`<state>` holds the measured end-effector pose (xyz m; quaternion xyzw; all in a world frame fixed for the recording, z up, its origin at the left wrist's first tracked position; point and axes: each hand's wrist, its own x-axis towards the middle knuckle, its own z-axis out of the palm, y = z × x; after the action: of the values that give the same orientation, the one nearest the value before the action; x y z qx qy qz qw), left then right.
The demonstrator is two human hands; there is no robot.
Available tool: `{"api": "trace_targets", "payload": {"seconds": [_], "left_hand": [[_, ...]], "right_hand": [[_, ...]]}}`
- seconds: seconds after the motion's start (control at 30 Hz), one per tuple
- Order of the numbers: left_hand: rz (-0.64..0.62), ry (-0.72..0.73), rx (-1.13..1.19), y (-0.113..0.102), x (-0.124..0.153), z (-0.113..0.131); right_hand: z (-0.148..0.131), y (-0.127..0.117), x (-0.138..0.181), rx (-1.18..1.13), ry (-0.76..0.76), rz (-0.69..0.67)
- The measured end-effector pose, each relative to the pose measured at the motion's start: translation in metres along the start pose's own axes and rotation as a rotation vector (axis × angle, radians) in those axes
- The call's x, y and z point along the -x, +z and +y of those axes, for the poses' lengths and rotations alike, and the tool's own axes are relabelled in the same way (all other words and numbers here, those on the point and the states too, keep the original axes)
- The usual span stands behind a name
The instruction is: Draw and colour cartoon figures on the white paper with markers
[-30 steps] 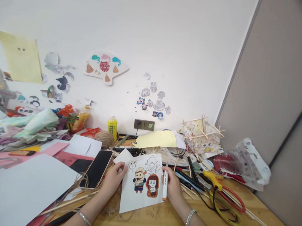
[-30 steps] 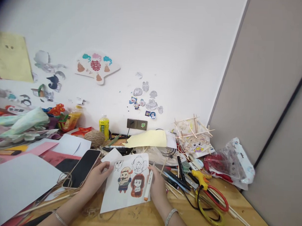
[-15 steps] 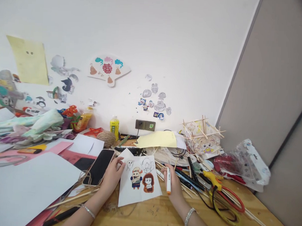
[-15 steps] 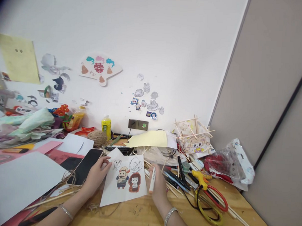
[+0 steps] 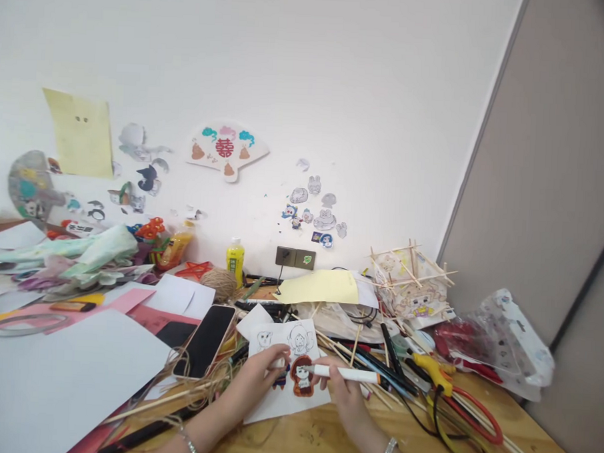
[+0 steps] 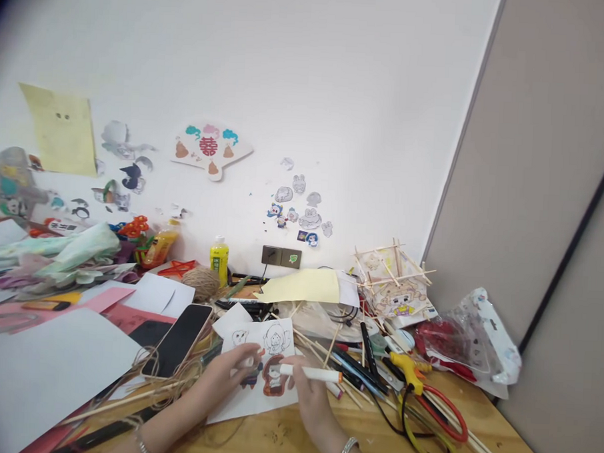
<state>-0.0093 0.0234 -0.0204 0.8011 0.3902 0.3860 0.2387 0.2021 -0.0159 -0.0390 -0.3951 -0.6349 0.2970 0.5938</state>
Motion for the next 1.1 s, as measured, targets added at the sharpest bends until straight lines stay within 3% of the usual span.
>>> {"api": "trace_targets", "payload": {"seconds": [0.2, 0.4, 0.77, 1.03, 1.1], "left_hand": [[-0.108, 0.062, -0.01, -0.001, 0.004, 0.017], [-0.185, 0.142, -0.051, 0.01, 0.008, 0.008], [-0.228, 0.184, -0.155, 0.013, 0.013, -0.003], [-0.265, 0.038, -0.175, 0.015, 0.014, 0.01], [-0.293, 0.0, -0.128, 0.014, 0.014, 0.017]], "right_hand": [[0.005, 0.006, 0.004, -0.047, -0.005, -0.116], [0.0, 0.008, 0.006, 0.012, -0.034, -0.231], [-0.008, 0.012, 0.006, -0.03, -0.045, -0.233], [-0.006, 0.009, 0.007, -0.02, -0.07, -0.103], [-0.004, 0.009, 0.008, -0.014, -0.074, -0.122]]}}
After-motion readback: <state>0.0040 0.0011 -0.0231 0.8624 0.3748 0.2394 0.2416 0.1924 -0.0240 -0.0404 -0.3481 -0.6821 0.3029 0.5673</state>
